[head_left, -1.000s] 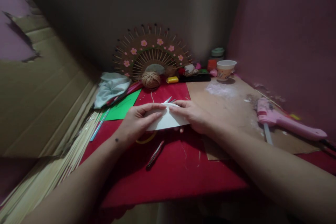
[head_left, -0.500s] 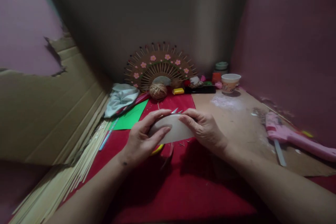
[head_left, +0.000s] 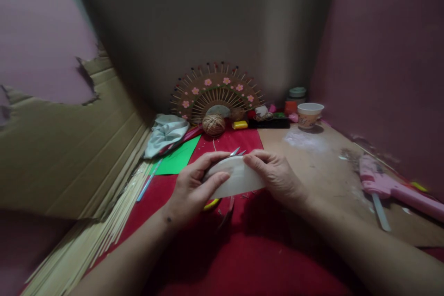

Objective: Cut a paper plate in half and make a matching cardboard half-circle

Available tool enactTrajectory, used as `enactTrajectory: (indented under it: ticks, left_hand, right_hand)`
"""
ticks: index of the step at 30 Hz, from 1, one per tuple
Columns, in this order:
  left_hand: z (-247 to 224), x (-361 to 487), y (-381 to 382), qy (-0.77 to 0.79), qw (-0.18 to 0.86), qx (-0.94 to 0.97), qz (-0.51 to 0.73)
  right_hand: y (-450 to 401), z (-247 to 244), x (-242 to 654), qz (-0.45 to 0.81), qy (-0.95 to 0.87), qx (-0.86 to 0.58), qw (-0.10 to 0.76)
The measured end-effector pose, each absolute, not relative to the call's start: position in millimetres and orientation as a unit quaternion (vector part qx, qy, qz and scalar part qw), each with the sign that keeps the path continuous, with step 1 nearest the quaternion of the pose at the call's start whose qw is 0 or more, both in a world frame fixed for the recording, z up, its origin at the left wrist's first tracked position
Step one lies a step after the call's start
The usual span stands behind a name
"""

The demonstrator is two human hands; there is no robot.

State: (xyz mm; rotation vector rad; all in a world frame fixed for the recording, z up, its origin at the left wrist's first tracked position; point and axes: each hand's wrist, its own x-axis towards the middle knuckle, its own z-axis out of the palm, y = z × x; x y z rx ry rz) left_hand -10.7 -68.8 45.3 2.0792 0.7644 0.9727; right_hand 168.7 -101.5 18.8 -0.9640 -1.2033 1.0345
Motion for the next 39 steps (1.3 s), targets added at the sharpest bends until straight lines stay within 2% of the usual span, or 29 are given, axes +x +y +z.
enactTrajectory:
  ticks: [2,8,13,21,39]
  left_hand:
    - [44.4,-9.6,-67.8,0.295,0.383,0.788,0.381]
    - [38.4,-6.1,-63.2,0.301,0.477,0.726,0.394]
    - [34.0,-4.4,-55.3,0.348,0.497,0.691,0.394]
    - [32.6,1.6,-49.3,0.385,0.581,0.654,0.295]
    - [33.2,0.6,-49.8,0.353,0.659,0.606,0.271]
  right_hand:
    - [-99.8,19.0,169.6,0.490,-0.498,-0.405,0.590]
    - [-97.4,21.7,173.7,0.596,-0.483,-0.420,0.485]
    - [-92.8,16.9,174.1,0.605,-0.442,-0.448,0.488]
    - [-86.3,13.0,171.4,0.648,-0.331,-0.505,0.464]
    - [-88.4,12.0,174.2,0.657,-0.339,-0.491,0.461]
